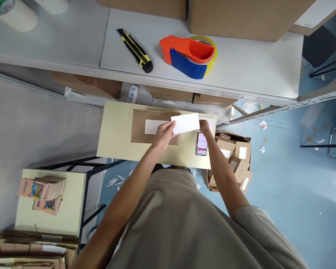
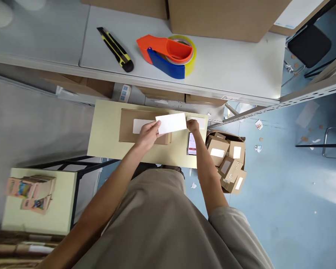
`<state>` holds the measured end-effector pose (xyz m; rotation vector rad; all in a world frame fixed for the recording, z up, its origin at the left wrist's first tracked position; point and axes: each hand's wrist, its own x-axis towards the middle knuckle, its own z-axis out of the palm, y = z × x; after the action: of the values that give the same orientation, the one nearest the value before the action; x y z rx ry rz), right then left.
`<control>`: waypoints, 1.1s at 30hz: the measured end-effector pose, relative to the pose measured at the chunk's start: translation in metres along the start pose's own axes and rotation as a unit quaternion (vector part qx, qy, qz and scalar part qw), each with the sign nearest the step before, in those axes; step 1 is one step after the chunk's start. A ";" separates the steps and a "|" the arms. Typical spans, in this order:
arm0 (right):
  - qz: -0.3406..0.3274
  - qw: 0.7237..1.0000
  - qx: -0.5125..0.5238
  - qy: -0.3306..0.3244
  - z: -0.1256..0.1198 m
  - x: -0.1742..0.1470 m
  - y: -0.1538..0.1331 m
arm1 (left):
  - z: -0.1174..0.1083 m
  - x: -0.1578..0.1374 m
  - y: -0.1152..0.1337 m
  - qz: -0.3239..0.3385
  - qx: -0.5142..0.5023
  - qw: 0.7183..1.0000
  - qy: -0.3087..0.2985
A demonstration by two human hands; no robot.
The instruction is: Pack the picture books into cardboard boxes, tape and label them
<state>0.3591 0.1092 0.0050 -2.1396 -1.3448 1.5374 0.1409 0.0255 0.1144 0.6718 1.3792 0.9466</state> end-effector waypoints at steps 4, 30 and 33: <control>-0.078 0.977 0.193 0.036 0.015 -0.069 -0.003 | -0.047 -0.023 0.005 -0.057 -0.067 0.996 -0.006; -0.303 0.920 0.217 0.123 0.178 -0.249 -0.159 | -0.297 -0.042 0.060 -0.077 -0.029 0.974 -0.211; -0.297 0.924 0.201 0.133 0.189 -0.253 -0.173 | -0.318 -0.040 0.072 -0.061 0.003 0.970 -0.235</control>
<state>0.0920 -0.0443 0.1916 -1.4412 -1.2797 1.1055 -0.1817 -0.0153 0.1610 0.7494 0.9877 0.6320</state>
